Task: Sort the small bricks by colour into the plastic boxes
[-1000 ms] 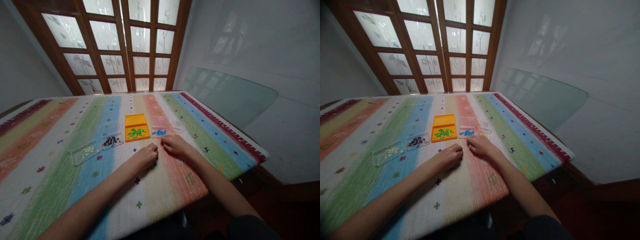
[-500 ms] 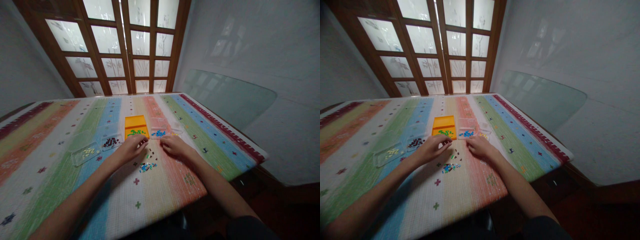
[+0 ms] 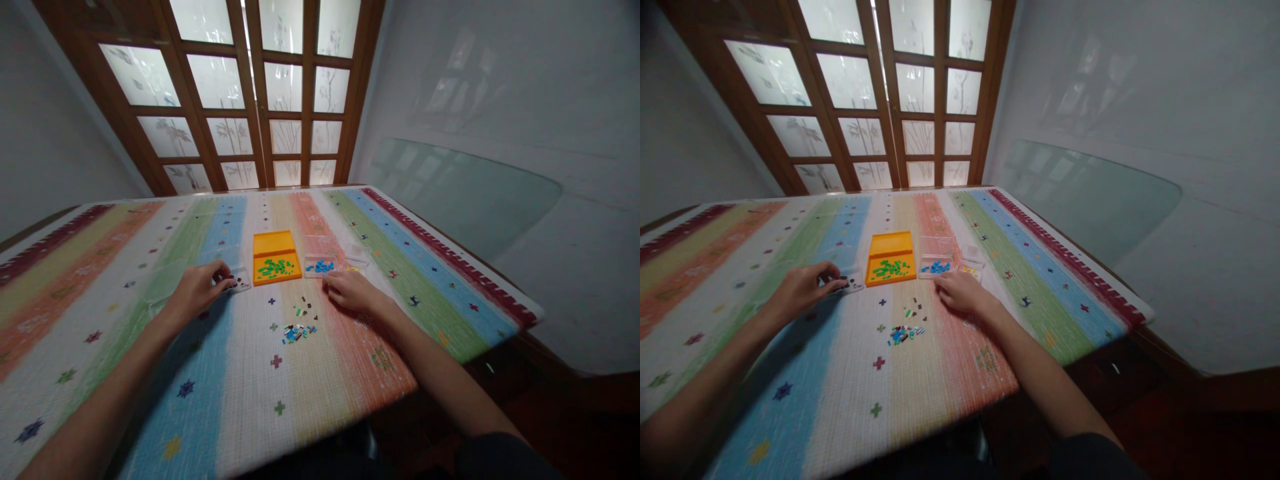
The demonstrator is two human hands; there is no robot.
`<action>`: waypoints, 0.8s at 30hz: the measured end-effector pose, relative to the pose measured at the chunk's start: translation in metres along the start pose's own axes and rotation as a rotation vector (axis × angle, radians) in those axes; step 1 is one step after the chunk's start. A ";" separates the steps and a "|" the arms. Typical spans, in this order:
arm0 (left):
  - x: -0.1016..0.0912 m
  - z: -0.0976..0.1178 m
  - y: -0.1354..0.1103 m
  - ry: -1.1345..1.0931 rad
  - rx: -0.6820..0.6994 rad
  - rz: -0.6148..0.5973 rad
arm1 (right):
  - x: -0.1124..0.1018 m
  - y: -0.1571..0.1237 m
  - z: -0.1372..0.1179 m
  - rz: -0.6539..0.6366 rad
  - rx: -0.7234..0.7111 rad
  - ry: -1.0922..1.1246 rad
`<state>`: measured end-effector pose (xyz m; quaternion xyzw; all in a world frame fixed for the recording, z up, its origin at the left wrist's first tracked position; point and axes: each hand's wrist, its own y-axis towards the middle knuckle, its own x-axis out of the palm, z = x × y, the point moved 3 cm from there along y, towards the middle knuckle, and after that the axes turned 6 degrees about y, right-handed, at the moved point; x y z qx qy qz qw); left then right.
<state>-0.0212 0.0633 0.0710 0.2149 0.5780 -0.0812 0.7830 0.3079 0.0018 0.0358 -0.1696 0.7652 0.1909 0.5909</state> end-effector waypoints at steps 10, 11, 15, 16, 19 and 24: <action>0.008 0.054 -0.004 -0.151 0.336 0.077 | 0.002 0.000 0.001 -0.005 0.006 0.029; 0.015 0.065 -0.005 -0.174 0.412 0.054 | 0.001 0.000 0.000 -0.001 0.006 0.028; 0.046 0.105 -0.008 -0.204 0.606 -0.057 | 0.002 0.001 0.001 0.001 0.016 0.006; 0.053 0.113 -0.008 -0.192 0.644 -0.100 | 0.003 0.001 0.002 -0.004 0.016 0.005; 0.068 0.131 -0.007 -0.134 0.698 -0.188 | 0.004 0.000 0.003 -0.004 0.011 0.013; 0.073 0.141 -0.005 -0.059 0.668 -0.223 | 0.004 -0.001 0.003 -0.001 0.012 0.003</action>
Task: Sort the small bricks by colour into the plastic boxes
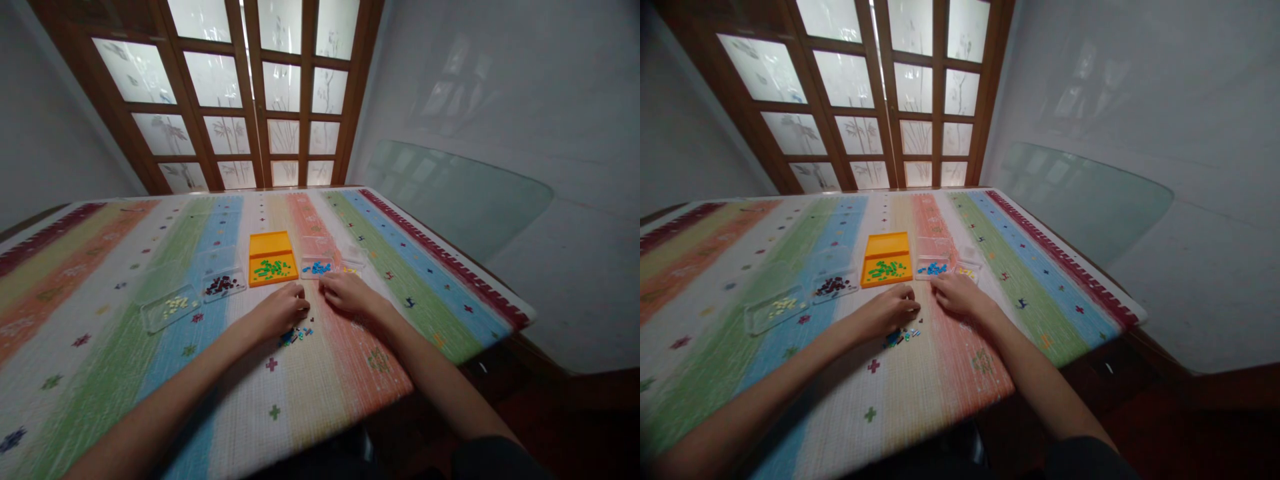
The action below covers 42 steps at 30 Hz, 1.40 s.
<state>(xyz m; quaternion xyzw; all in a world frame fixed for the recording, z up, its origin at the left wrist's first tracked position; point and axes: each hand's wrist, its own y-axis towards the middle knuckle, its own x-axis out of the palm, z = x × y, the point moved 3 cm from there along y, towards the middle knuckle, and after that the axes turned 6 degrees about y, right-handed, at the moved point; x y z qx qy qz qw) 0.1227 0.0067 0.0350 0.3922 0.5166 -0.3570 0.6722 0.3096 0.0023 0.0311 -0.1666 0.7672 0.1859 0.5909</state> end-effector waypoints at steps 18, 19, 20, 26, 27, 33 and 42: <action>-0.028 -0.005 -0.019 -0.089 -0.041 0.143 | -0.005 0.000 -0.005 -0.022 0.012 -0.024; -0.036 -0.012 -0.026 -0.108 -0.068 0.182 | -0.006 0.000 -0.005 -0.025 0.011 -0.023; -0.044 -0.021 -0.034 -0.118 -0.104 0.216 | -0.006 0.000 -0.005 -0.031 0.009 -0.021; -0.084 -0.082 -0.092 -0.089 -0.588 0.354 | -0.007 -0.001 -0.006 -0.027 0.008 -0.012; -0.087 -0.088 -0.100 -0.096 -0.665 0.389 | -0.007 -0.001 -0.006 -0.023 0.008 -0.010; -0.079 -0.103 -0.120 -0.161 -0.842 0.512 | -0.004 -0.001 -0.005 -0.028 0.017 -0.025; -0.064 -0.102 -0.115 -0.076 -0.783 0.455 | -0.008 -0.001 -0.008 -0.020 -0.007 0.006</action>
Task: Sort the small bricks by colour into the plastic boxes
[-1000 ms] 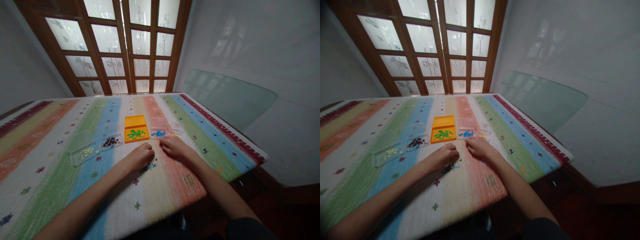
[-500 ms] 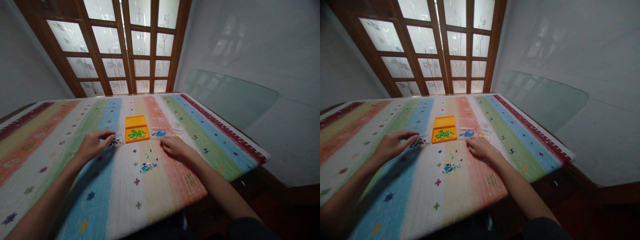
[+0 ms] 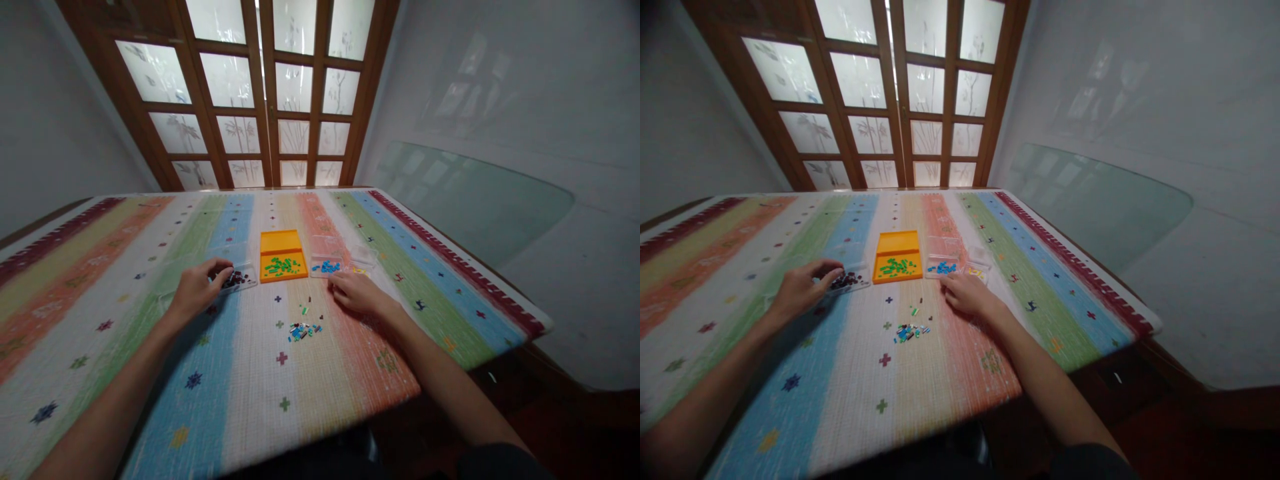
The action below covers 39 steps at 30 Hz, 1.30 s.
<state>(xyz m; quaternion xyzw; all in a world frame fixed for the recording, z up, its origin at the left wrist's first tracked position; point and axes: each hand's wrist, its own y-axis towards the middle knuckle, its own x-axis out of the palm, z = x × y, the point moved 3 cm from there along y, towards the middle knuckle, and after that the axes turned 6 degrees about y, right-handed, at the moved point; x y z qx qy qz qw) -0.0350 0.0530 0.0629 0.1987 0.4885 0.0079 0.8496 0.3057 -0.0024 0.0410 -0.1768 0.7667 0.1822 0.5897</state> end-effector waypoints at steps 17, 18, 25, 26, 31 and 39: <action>0.004 0.049 -0.005 0.002 0.346 -0.029 | 0.003 0.001 0.003 0.006 -0.004 -0.029; 0.009 0.060 -0.008 -0.034 0.388 -0.058 | 0.003 0.001 0.003 0.009 0.000 -0.034; 0.067 0.115 -0.021 -0.118 0.633 -0.324 | 0.004 0.002 0.002 -0.008 0.030 -0.039; 0.075 0.119 -0.021 -0.121 0.653 -0.362 | 0.004 0.002 0.002 -0.012 0.036 -0.036; 0.099 0.129 -0.018 -0.080 0.620 -0.412 | 0.005 0.002 0.002 -0.009 0.031 -0.034; 0.102 0.139 -0.018 -0.172 0.544 -0.364 | 0.005 0.002 0.002 -0.002 0.024 -0.005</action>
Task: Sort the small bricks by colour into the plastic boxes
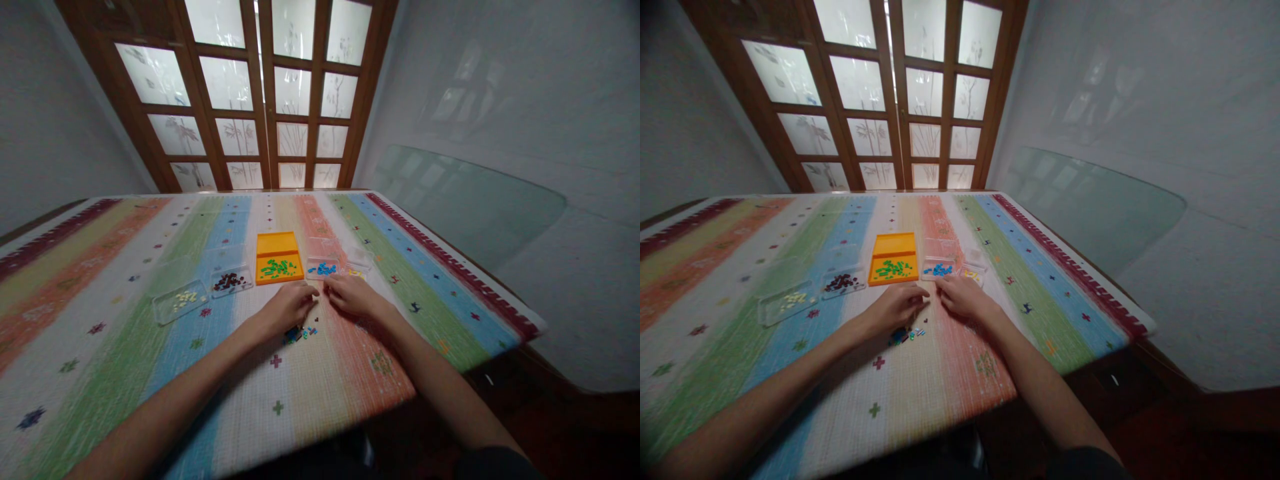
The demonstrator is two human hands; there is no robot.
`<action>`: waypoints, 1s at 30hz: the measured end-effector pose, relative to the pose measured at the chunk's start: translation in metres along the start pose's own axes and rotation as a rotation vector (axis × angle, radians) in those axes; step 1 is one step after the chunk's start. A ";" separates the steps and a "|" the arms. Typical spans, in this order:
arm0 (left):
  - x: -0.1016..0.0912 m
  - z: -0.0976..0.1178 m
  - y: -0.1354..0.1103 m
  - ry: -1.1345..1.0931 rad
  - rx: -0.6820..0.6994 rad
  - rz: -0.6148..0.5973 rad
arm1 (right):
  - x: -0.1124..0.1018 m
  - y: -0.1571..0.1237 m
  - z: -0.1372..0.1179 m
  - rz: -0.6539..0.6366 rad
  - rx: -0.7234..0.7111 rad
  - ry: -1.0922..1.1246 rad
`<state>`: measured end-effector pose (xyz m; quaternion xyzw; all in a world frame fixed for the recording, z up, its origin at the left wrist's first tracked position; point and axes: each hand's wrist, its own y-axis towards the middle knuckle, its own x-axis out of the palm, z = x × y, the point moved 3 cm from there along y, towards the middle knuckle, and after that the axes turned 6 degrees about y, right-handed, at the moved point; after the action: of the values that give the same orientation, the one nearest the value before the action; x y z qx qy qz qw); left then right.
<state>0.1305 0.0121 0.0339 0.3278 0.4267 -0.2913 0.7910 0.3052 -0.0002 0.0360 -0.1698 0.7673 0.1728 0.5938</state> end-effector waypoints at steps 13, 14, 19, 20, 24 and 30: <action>0.011 0.018 -0.004 0.002 0.205 -0.139 | 0.002 -0.001 0.003 0.005 -0.007 0.020; 0.011 0.018 -0.004 0.010 0.214 -0.150 | 0.002 0.000 0.002 0.002 -0.002 0.014; 0.014 0.020 -0.004 0.060 0.269 -0.190 | 0.002 0.000 0.002 0.002 0.003 0.001; 0.016 0.020 -0.005 0.072 0.274 -0.191 | 0.002 -0.001 0.002 0.005 0.002 0.003; 0.020 0.019 -0.008 0.112 0.254 -0.171 | 0.002 -0.001 0.002 0.008 0.009 0.008; 0.001 0.015 -0.010 0.152 0.255 -0.105 | -0.001 -0.001 -0.001 -0.012 0.018 -0.006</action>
<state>0.1311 -0.0059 0.0367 0.4240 0.4615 -0.3582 0.6921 0.3051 -0.0016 0.0367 -0.1685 0.7661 0.1627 0.5985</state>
